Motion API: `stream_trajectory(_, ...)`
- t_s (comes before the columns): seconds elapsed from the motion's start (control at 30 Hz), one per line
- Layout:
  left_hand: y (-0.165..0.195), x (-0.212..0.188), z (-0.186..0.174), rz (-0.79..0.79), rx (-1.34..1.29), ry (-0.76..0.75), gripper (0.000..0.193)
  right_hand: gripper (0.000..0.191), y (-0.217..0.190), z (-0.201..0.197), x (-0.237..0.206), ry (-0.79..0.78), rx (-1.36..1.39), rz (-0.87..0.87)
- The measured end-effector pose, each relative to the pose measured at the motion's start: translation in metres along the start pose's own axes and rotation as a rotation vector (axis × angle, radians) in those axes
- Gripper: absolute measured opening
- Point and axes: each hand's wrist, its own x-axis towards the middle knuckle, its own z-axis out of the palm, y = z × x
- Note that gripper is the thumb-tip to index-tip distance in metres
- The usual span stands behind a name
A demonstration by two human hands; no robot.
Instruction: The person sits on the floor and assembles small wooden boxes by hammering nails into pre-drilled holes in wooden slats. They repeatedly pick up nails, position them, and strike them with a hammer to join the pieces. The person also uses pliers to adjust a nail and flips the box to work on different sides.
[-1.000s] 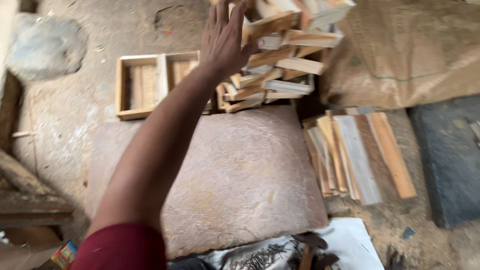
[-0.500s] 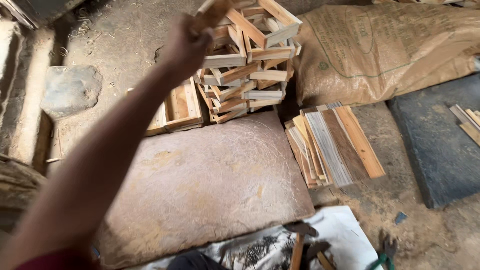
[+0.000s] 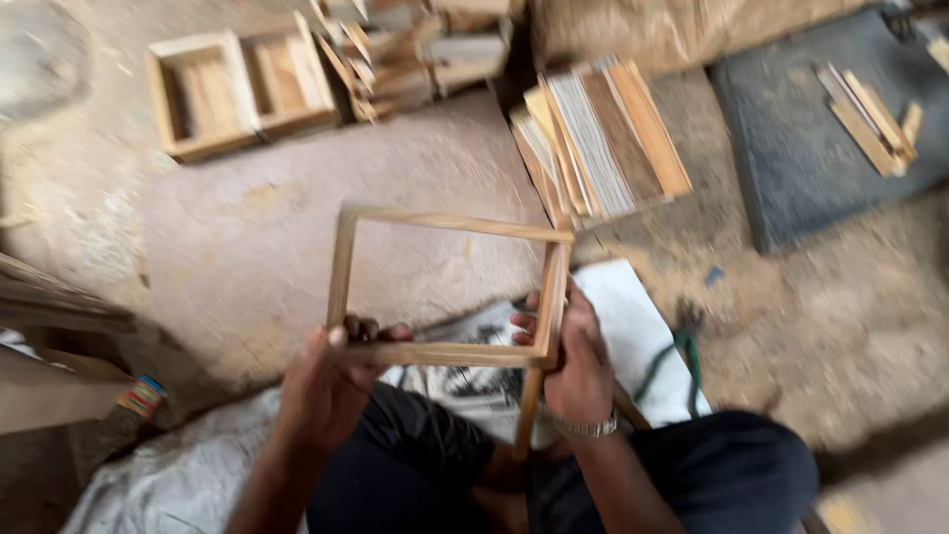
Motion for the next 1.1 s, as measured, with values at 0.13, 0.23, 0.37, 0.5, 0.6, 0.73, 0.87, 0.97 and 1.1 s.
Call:
stream_trajectory(0.13,-0.039,-0.048,-0.020,-0.121,-0.108,0.196,0.036,0.053,-0.028,0.005,-0.025,0.070,-0.180,0.089)
stream_trajectory(0.23,-0.041,-0.060,-0.022,-0.146,-0.109,0.128,0.042,0.053,-0.032,-0.007,-0.042,0.047,-0.207,0.148)
stream_trajectory(0.37,-0.038,-0.064,-0.011,-0.132,-0.100,0.089,0.048,0.057,-0.039,-0.020,-0.052,-0.054,-0.205,0.168)
stream_trajectory(0.5,-0.036,-0.062,0.001,-0.120,-0.072,0.083,0.055,0.062,-0.051,-0.022,-0.056,-0.148,-0.236,0.161)
stream_trajectory(0.6,-0.034,-0.062,0.004,-0.091,-0.073,0.002,0.058,0.065,-0.057,-0.022,-0.061,-0.218,-0.256,0.141)
stream_trajectory(0.73,-0.033,-0.064,0.003,-0.116,-0.030,0.004,0.071,0.068,-0.059,-0.028,-0.067,-0.269,-0.258,0.147)
stream_trajectory(0.87,-0.032,-0.067,0.000,-0.130,-0.007,-0.012,0.073,0.071,-0.057,-0.038,-0.072,-0.289,-0.299,0.139)
stream_trajectory(0.97,-0.027,-0.066,-0.002,-0.170,0.160,-0.013,0.078,0.075,-0.056,-0.046,-0.070,-0.284,-0.309,0.143)
stream_trajectory(1.1,-0.018,-0.066,-0.001,-0.179,0.570,-0.067,0.076,0.066,-0.059,-0.054,-0.063,-0.262,-0.193,0.133)
